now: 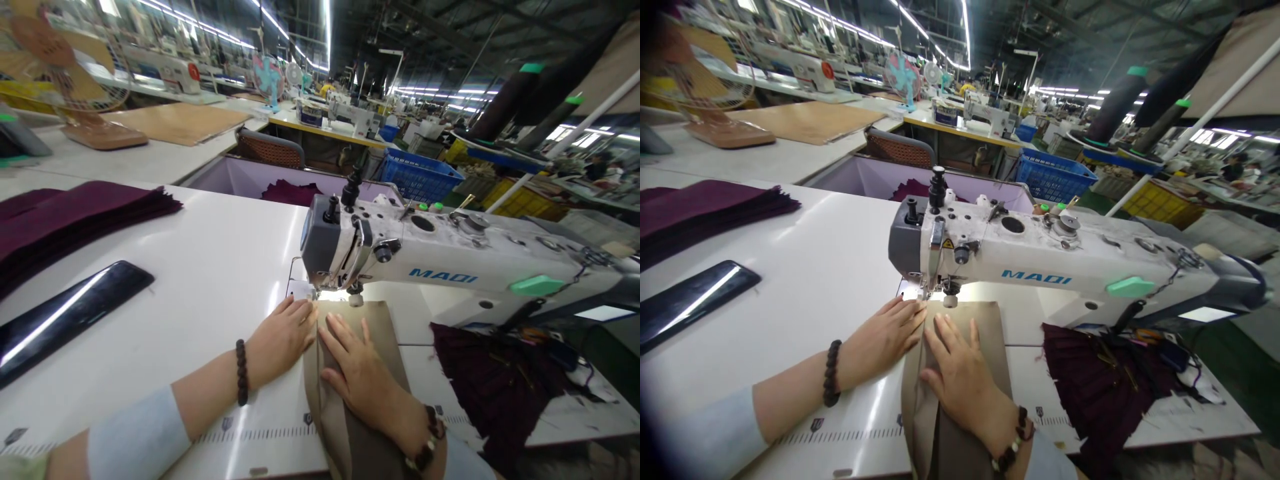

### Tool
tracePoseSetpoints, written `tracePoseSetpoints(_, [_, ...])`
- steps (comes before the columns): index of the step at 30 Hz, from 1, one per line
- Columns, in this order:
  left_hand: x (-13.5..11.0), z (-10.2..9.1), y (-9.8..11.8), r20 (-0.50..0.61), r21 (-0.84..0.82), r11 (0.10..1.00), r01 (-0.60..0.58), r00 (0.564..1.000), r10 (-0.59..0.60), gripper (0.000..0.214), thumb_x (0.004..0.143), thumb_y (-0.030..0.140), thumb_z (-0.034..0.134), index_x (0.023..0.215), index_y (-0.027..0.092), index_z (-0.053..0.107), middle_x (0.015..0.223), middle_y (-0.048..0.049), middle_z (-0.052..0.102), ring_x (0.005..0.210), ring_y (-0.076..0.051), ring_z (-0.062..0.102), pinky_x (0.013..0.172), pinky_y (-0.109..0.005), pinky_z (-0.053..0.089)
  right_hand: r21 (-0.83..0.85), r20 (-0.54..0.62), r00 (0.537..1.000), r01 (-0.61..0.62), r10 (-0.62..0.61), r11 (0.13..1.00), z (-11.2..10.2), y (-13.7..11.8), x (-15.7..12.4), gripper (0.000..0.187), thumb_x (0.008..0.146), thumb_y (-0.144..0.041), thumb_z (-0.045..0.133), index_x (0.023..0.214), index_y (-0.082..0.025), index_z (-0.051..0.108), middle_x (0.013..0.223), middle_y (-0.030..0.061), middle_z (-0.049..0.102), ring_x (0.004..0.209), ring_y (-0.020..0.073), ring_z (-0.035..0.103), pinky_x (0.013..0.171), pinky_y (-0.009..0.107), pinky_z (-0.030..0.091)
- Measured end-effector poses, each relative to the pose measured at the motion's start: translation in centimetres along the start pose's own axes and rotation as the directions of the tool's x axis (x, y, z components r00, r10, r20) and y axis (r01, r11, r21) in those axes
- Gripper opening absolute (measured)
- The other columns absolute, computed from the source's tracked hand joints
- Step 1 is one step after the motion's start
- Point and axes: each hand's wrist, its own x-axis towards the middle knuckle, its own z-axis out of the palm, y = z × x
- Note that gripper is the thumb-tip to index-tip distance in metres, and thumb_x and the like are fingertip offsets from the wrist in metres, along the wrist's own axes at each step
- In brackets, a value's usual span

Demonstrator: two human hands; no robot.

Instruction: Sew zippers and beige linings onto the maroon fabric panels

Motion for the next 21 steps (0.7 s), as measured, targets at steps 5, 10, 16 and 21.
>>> tracePoseSetpoints(5, [1.2, 0.5, -1.2, -0.038, 0.041, 0.998, 0.039, 0.999, -0.038, 0.020, 0.085, 0.023, 0.056, 0.098, 0.008, 0.057, 0.108, -0.0144, 0.055, 0.107, -0.026, 0.048, 0.098, -0.045, 0.032, -0.015, -0.032, 0.999, -0.030, 0.030, 0.999, -0.1, 0.5, 1.5, 0.050, 0.088, -0.025, 0.042, 0.135, -0.017, 0.031, 0.144, 0.0081, 0.019, 0.132, 0.0236, 0.019, 0.102, 0.060, 0.015])
tracePoseSetpoints(10, [-0.2, -1.2, -0.1, -0.067, -0.034, 0.999, -0.010, 0.998, 0.008, 0.015, 0.088, 0.020, 0.050, 0.097, 0.010, 0.057, 0.104, -0.0109, 0.056, 0.100, -0.022, 0.051, 0.093, -0.040, 0.039, -0.003, -0.086, 0.996, 0.014, -0.014, 1.000, 0.0, 1.2, 2.0, 0.048, 0.091, -0.026, 0.034, 0.137, -0.013, 0.027, 0.144, 0.0087, 0.021, 0.132, 0.0202, 0.020, 0.106, 0.053, 0.015])
tracePoseSetpoints(16, [-5.0, -4.4, 5.6, -0.143, -0.354, 0.885, -0.303, 0.952, 0.269, 0.022, 0.092, 0.026, 0.044, 0.107, 0.013, 0.053, 0.097, -0.0091, 0.060, 0.089, -0.019, 0.053, 0.082, -0.031, 0.045, -0.005, -0.128, 0.989, 0.072, -0.072, 0.997, 0.5, 1.7, 1.4, 0.050, 0.094, -0.038, 0.023, 0.138, -0.012, 0.025, 0.144, 0.0079, 0.020, 0.133, 0.0174, 0.017, 0.108, 0.047, 0.015])
tracePoseSetpoints(21, [-6.1, -3.8, 7.6, -0.137, -0.326, 0.887, -0.328, 0.945, 0.298, 0.023, 0.094, 0.016, 0.032, 0.099, 0.015, 0.054, 0.083, -0.0074, 0.059, 0.074, -0.017, 0.052, 0.070, -0.027, 0.045, -0.009, -0.115, 0.990, 0.085, -0.086, 0.996, 0.5, 1.6, 1.4, 0.051, 0.095, -0.038, 0.021, 0.139, -0.014, 0.021, 0.145, 0.0071, 0.019, 0.133, 0.0162, 0.015, 0.108, 0.047, 0.013])
